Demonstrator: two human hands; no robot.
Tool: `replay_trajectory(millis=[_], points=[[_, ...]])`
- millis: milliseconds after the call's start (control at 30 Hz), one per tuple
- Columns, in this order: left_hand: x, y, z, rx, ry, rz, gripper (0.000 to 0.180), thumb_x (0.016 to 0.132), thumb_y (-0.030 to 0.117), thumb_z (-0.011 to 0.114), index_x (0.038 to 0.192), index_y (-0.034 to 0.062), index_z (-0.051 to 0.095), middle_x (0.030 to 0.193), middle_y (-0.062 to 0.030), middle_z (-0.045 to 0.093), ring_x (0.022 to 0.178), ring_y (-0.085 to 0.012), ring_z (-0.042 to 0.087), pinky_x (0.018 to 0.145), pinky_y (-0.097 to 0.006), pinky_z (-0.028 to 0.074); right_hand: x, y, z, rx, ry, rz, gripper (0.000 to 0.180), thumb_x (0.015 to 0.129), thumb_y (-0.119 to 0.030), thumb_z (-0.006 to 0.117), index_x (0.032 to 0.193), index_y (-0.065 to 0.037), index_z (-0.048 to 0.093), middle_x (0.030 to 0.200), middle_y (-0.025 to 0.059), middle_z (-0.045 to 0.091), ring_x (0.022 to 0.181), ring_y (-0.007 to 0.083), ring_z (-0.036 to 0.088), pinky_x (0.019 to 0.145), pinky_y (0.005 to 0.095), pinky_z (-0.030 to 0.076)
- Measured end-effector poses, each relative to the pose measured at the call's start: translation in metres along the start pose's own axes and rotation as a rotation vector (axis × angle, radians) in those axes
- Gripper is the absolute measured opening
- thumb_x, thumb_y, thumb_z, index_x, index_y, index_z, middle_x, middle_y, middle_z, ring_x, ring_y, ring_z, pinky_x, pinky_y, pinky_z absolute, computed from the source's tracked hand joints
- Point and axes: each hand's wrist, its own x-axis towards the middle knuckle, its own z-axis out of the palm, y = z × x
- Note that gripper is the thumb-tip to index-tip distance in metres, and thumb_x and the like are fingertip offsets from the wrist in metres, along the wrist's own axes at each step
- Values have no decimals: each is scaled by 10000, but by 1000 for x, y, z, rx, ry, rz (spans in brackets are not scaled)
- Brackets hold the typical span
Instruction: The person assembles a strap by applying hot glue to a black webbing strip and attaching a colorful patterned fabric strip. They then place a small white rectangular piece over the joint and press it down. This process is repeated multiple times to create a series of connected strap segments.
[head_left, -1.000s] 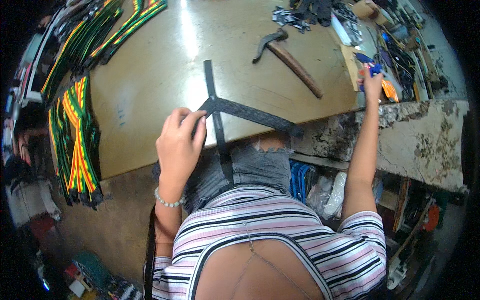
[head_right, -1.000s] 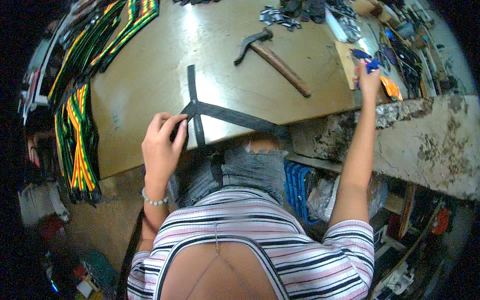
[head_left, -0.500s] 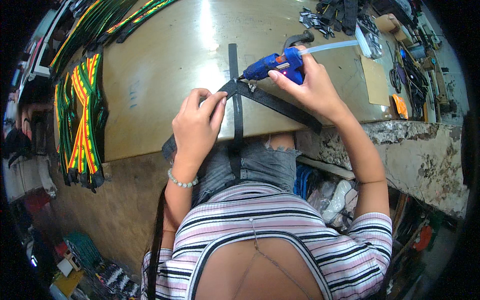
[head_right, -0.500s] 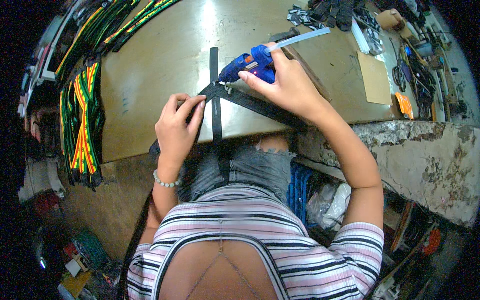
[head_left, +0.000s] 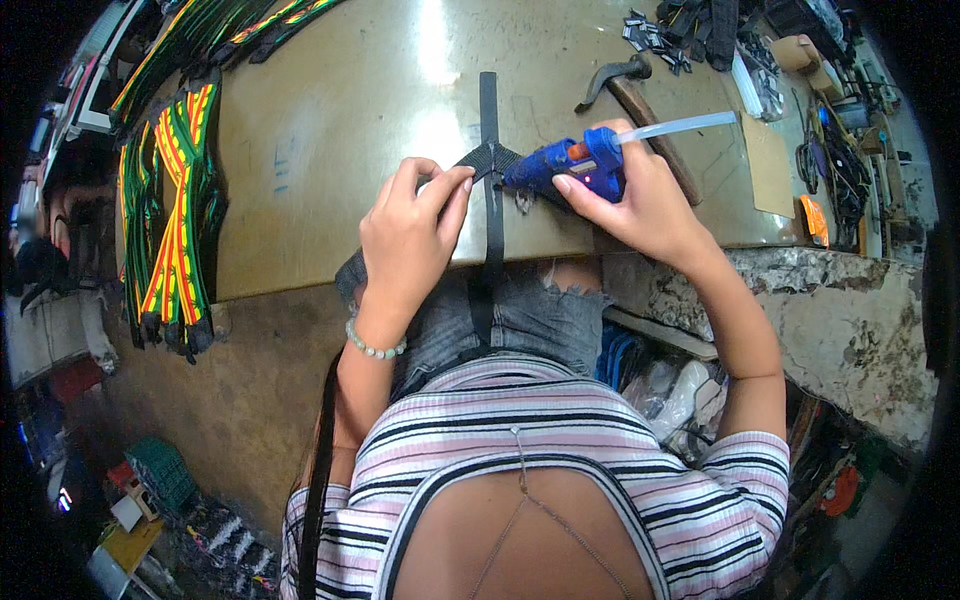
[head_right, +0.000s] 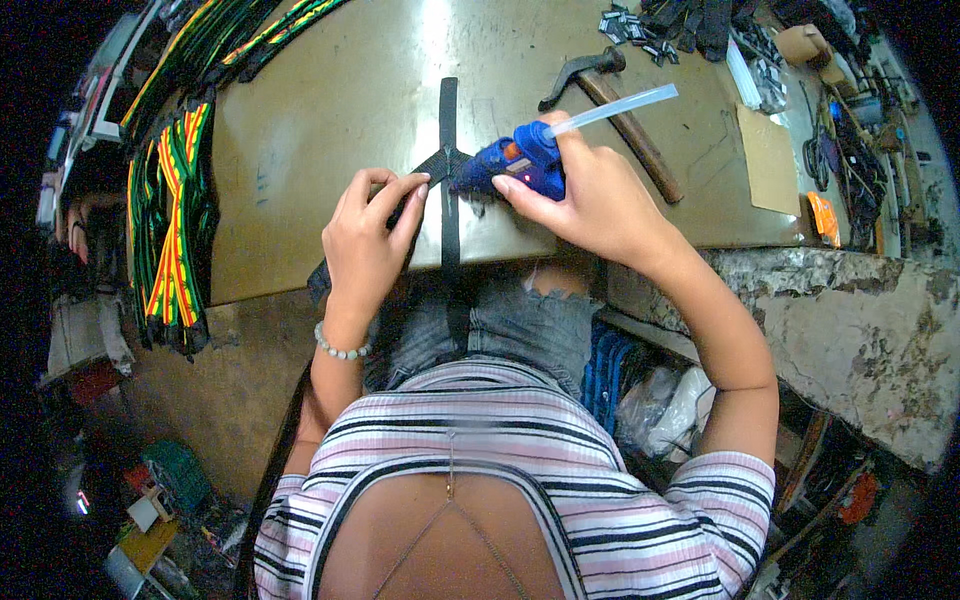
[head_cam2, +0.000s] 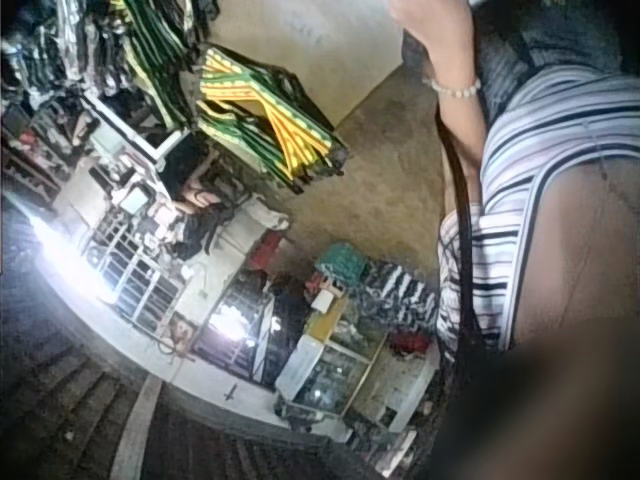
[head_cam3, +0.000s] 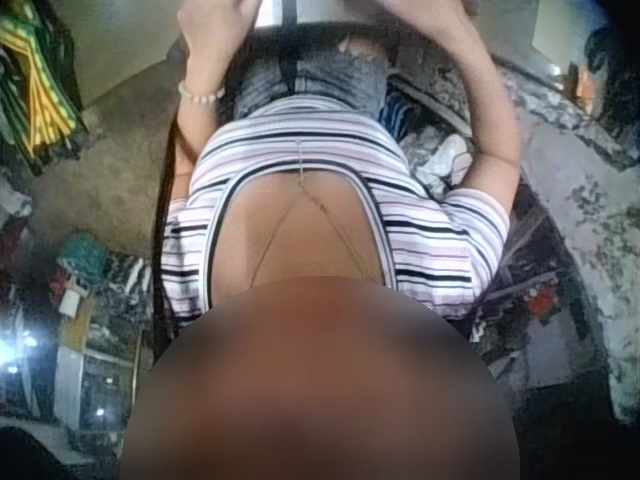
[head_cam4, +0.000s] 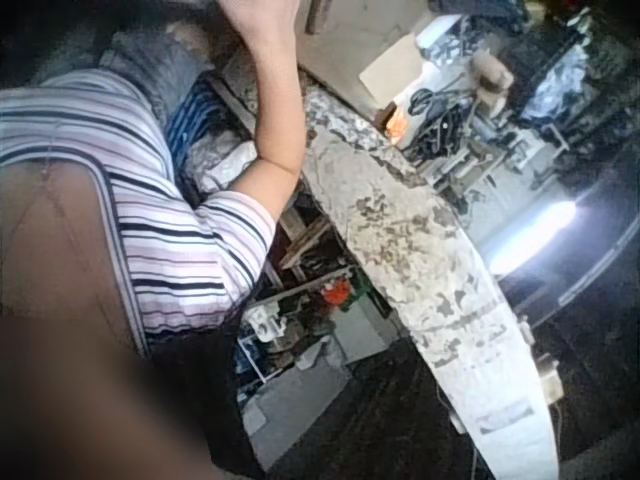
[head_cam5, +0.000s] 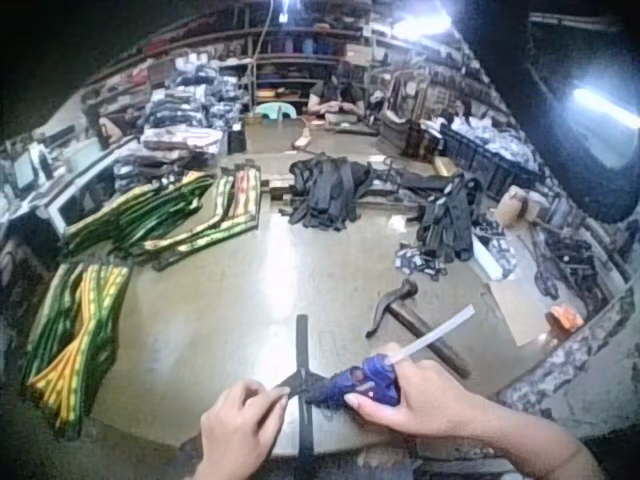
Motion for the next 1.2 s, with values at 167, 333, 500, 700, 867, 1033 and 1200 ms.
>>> replay_trajectory(millis=[167, 333, 500, 700, 867, 1033, 1200], points=[[1, 1, -2, -17, -19, -19, 129, 853, 192, 735, 978, 161, 752, 885, -31, 615, 753, -214, 636, 625, -338, 508, -16, 6, -2, 176, -42, -38, 486, 863, -345, 761, 1164, -21, 560, 841, 138, 709, 710, 270, 709, 592, 366, 544], [5, 1, -7, -108, 67, -95, 273, 863, 110, 684, 1134, 144, 691, 857, -42, 581, 742, -180, 586, 657, -325, 504, -19, 103, -45, 530, 483, 16, 355, 947, -339, 684, 1133, -60, 570, 899, 60, 679, 791, 119, 640, 690, 277, 525], [18, -19, -34, -1421, 197, -610, 434, 948, 49, 535, 1378, 26, 475, 912, -67, 554, 760, -176, 510, 707, -333, 487, -41, 228, -116, -332, 1028, 693, 663, 962, -595, 507, 1101, 51, 559, 1029, 302, 672, 1025, 503, 621, 867, 500, 477], [25, -6, -37, -2267, -37, -691, 434, 1017, 38, 424, 1432, -33, 321, 1315, -199, 496, 1248, -328, 497, 1125, -460, 412, -69, 124, -92, -400, 542, 784, 599, 974, -553, 526, 1154, 2, 657, 1010, 176, 713, 943, 332, 682, 847, 436, 518], [19, 35, -21, -1827, -92, -543, 554, 1024, 102, 483, 1500, -38, 237, 1450, -279, 435, 1381, -379, 416, 1159, -502, 365, -27, -6, 44, 626, 208, 26, 315, 1014, -288, 585, 1139, -4, 639, 998, 76, 677, 799, 93, 640, 723, 243, 529], [19, 43, -26, -1693, -90, -590, 635, 1013, 136, 541, 1528, -23, 205, 1418, -263, 493, 1377, -324, 433, 1120, -438, 414, -2, -58, 87, 1280, 87, 31, 206, 954, -115, 676, 1079, 40, 625, 939, 56, 676, 803, 74, 651, 707, 221, 546], [13, 40, -23, -1662, -94, -587, 655, 1004, 113, 558, 1542, -3, 203, 1443, -228, 490, 1359, -317, 460, 1115, -422, 413, -3, -57, 83, 1318, 89, 103, 181, 972, -122, 651, 1053, 40, 651, 895, 45, 686, 780, 67, 641, 663, 215, 533]])
